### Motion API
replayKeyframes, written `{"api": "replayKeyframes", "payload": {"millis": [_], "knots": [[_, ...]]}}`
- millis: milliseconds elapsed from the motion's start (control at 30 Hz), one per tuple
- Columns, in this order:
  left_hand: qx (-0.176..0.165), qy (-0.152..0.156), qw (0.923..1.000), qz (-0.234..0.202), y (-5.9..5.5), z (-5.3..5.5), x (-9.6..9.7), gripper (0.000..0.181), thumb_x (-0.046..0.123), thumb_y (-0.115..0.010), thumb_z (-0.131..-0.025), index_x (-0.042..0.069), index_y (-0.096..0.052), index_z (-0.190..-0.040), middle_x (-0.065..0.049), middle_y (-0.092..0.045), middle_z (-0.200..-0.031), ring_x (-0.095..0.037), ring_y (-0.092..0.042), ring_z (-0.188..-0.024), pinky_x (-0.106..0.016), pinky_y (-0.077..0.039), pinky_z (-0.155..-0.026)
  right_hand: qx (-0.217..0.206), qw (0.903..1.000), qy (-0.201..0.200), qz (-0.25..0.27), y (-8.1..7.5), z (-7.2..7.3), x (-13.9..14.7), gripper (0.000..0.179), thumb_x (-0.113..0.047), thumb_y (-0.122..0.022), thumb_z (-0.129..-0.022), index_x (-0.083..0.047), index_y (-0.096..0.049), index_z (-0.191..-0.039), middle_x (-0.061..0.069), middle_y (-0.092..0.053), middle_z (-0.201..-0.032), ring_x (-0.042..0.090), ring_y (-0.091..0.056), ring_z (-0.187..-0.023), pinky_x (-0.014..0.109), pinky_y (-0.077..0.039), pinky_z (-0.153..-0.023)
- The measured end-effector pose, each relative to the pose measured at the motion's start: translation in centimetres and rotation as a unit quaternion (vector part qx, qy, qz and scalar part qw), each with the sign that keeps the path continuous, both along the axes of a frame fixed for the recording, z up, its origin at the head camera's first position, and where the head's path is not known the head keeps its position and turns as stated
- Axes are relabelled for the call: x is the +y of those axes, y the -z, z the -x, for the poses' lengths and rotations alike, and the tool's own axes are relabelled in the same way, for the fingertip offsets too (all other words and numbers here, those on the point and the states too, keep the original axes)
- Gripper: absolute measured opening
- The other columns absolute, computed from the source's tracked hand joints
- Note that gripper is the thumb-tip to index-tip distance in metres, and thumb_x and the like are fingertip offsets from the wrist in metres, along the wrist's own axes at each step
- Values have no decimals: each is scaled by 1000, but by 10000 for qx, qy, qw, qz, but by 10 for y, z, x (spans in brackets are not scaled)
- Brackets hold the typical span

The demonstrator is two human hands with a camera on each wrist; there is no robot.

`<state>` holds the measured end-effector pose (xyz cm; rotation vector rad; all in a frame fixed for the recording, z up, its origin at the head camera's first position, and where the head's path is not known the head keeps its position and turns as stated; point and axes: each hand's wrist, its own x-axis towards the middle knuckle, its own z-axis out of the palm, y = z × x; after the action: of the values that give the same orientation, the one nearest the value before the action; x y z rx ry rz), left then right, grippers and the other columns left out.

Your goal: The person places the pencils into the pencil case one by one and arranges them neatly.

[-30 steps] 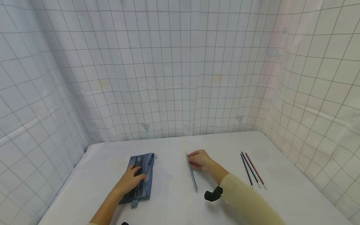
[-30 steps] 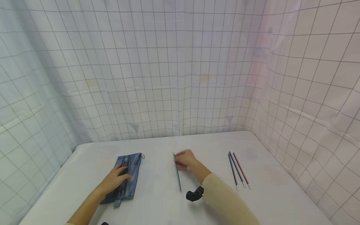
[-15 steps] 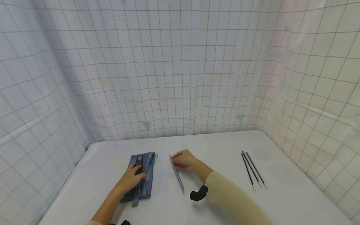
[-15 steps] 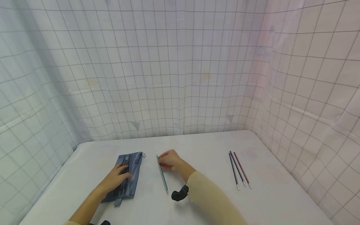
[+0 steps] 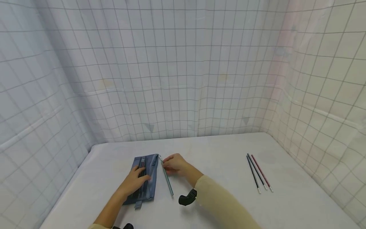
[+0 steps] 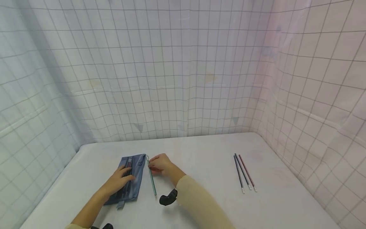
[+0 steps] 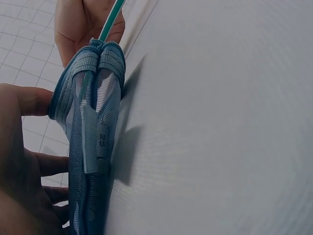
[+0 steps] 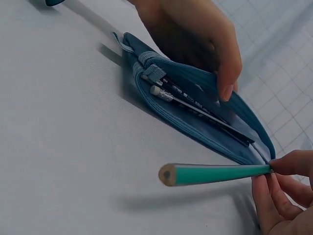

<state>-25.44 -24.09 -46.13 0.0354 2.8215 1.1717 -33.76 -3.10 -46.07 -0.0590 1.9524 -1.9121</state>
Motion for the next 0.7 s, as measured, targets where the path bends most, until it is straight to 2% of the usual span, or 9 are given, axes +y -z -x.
{"api": "replayKeyframes", "payload": {"millis": [200,433,700], "knots": [[-64,110,9999,-112,2,13,-10,75,37,-63,-96,-9,-42,-151,-37,-14,-163,-62,-15,-146,-75,-20,-112,81,9998,141,-114,3,8,-22,20,5,-73,-89,4,-72,-109,9,-66,-93,15,-63,-75,24,-54,-57],[-208,35,9994,-272,-4,13,-11,75,38,-60,-97,-9,-40,-152,-37,-12,-163,-60,-11,-147,-74,-16,-113,206,9982,383,-424,0,11,-42,15,2,-74,-91,-1,-71,-105,7,-69,-86,13,-63,-66,21,-52,-50],[-189,27,9992,-350,2,11,-10,73,35,-61,-97,-9,-42,-151,-36,-13,-163,-60,-11,-148,-74,-17,-114,232,9942,826,-650,-5,8,-53,11,2,-75,-88,-4,-70,-96,7,-69,-81,13,-63,-62,20,-51,-47]]}}
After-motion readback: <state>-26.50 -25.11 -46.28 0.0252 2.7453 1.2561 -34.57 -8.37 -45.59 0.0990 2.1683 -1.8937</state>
